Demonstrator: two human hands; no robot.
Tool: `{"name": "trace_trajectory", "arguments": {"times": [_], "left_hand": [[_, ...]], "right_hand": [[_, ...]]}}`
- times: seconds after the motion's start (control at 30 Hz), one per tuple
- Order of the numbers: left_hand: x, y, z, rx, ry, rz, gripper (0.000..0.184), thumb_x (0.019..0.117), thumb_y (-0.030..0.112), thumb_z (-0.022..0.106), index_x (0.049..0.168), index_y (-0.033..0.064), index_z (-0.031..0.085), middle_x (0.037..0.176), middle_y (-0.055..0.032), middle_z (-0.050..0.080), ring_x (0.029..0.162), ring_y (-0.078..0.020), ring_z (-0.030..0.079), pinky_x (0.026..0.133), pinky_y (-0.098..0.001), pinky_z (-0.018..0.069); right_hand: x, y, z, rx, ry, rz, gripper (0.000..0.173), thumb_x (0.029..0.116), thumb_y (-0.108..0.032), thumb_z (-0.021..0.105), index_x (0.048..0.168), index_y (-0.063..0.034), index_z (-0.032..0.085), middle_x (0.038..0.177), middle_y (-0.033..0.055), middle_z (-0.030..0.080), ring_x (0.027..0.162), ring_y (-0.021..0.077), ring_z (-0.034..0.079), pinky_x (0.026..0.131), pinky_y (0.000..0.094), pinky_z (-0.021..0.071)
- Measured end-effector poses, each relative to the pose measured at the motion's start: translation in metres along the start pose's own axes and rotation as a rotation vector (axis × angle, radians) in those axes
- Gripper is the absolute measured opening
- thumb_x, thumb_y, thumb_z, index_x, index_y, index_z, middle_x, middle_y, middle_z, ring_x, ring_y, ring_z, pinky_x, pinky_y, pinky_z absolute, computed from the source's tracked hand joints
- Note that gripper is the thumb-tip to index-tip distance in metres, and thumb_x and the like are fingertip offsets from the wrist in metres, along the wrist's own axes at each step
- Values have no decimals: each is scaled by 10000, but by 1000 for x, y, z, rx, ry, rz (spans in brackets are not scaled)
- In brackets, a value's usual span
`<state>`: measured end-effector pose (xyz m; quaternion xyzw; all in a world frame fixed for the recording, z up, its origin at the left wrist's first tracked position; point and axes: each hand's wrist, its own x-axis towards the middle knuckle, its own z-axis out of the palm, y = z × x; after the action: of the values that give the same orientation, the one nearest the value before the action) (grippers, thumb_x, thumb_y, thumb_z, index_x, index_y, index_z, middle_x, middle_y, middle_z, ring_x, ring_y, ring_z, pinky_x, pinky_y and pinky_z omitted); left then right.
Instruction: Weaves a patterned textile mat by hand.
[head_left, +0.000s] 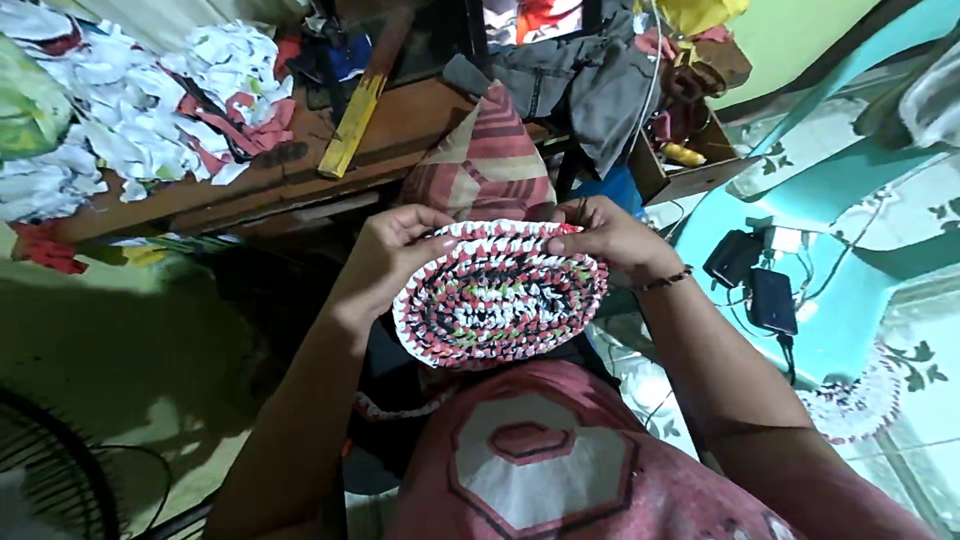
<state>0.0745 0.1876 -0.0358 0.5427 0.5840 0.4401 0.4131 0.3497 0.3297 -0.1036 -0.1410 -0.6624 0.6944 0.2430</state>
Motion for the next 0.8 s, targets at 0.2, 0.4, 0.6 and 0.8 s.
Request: {"name": "trace_trajectory", "arguments": {"times": [0.2,0.4,0.6,0.8], "left_hand": [[-5,-9,10,-64,77,56,183,923,9,701,1102,18,669,971,-61,734,874,-122,707,788,-287,610],[1,-19,17,-9,48,185,232,959,-11,633,1187,10,663,1088,-55,729,1015,-127,694,913,-306,588],[0,-22,22,7,-9,229,237,938,7,675,1173,33,690,1090,-33,730,951,-111,703,829,-268,605],[3,-24,29,-2,14,272,283,849,-60,747,1123,-2,704,1081,-61,745,1009,-133,714,913,-295,605]], "right_hand": [[0,23,-3,98,-125,-14,84,909,-228,729,916,-145,715,1016,-34,708,866,33,660,724,216,573],[8,24,-8,115,76,-27,621,1036,-611,333,1353,-134,575,918,-58,648,705,18,562,628,200,492],[23,15,-6,33,32,-23,428,1083,-227,326,1395,-94,588,858,-42,623,598,11,491,512,168,415],[29,22,-9,-13,-56,-76,293,1049,-119,510,1270,-51,689,821,-35,674,575,-16,508,503,148,425]]}}
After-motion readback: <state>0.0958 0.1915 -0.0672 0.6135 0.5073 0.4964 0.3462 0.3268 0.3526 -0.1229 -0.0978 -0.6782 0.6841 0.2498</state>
